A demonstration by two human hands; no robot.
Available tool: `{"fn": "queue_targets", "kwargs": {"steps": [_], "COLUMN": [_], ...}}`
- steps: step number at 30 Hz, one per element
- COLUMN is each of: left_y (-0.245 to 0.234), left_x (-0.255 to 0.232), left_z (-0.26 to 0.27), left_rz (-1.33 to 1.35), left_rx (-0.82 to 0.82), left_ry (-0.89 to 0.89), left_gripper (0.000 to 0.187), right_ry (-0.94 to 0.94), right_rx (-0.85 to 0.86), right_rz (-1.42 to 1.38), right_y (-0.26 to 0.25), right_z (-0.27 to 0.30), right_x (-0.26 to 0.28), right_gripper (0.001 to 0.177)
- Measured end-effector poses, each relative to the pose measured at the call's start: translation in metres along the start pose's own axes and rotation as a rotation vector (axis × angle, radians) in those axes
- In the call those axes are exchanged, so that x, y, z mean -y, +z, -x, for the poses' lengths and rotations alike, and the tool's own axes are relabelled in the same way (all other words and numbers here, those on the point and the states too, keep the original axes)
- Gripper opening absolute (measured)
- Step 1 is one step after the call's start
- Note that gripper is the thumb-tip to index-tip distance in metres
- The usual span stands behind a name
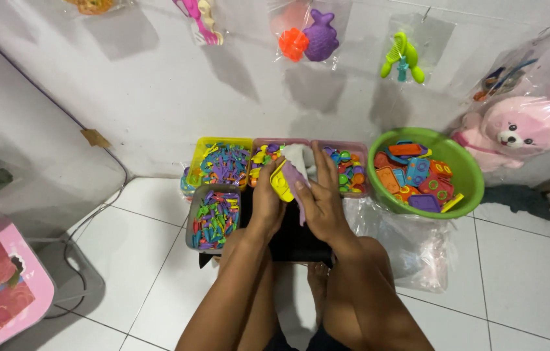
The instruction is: The person is cleaning small plastic alphabet and number toys with a cloth and sorting them into bins and plastic bags.
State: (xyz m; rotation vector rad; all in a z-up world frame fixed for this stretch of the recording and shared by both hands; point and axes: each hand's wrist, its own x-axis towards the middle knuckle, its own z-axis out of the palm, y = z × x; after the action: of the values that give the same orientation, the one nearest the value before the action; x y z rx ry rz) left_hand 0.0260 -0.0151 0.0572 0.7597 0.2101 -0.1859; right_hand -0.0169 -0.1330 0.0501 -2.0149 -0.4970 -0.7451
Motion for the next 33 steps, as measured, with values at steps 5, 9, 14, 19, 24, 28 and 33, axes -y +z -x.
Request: {"fn": "queue_targets", "kwargs": {"steps": [5, 9, 14, 19, 24, 28, 33], "left_y": [-0.006, 0.007, 0.004, 0.010, 0.018, 0.022, 0.024], "left_x": [0.002, -0.002, -0.001, -0.003, -0.013, -0.016, -0.021], "left_z": [-0.050, -0.065, -0.100, -0.104, -0.124, -0.126, -0.104], "left_rz": [0.120, 0.001, 0.044, -0.172, -0.103, -0.111, -0.224], "left_rx": [-0.074, -0.100, -0.092, -0.141, -0.114, -0.007, 0.097], "left_ry": [-0.004, -0.037, -0.070, -0.143, -0.104, -0.057, -0.051], "left_gripper": [0.026, 0.030, 0.033, 0.050, 0.040, 0.051, 0.056], "right_ry": [-0.017, -0.032, -0.061, -0.036, 0.075, 0.539, 0.378], "right_rx": [0.046, 0.000, 0.044, 0.051, 0.050, -0.442, -0.521], "right_rz": [-0.021, 0.134, 0.135, 0.235, 0.062, -0.134, -0.227], "right_y": [0.016, 0.019, 0.025, 0.016, 0.009, 0.007, -0.003], "right_z": [-0.009, -0.027, -0.036, -0.049, -0.068, -0.082, -0.065], "right_x": [-0.022, -0.036, -0.036, -0.044, -0.043, -0.081, -0.084], "right_gripper": [0.035, 0.034, 0.035, 0.033, 0.037, 0.024, 0.025]}}
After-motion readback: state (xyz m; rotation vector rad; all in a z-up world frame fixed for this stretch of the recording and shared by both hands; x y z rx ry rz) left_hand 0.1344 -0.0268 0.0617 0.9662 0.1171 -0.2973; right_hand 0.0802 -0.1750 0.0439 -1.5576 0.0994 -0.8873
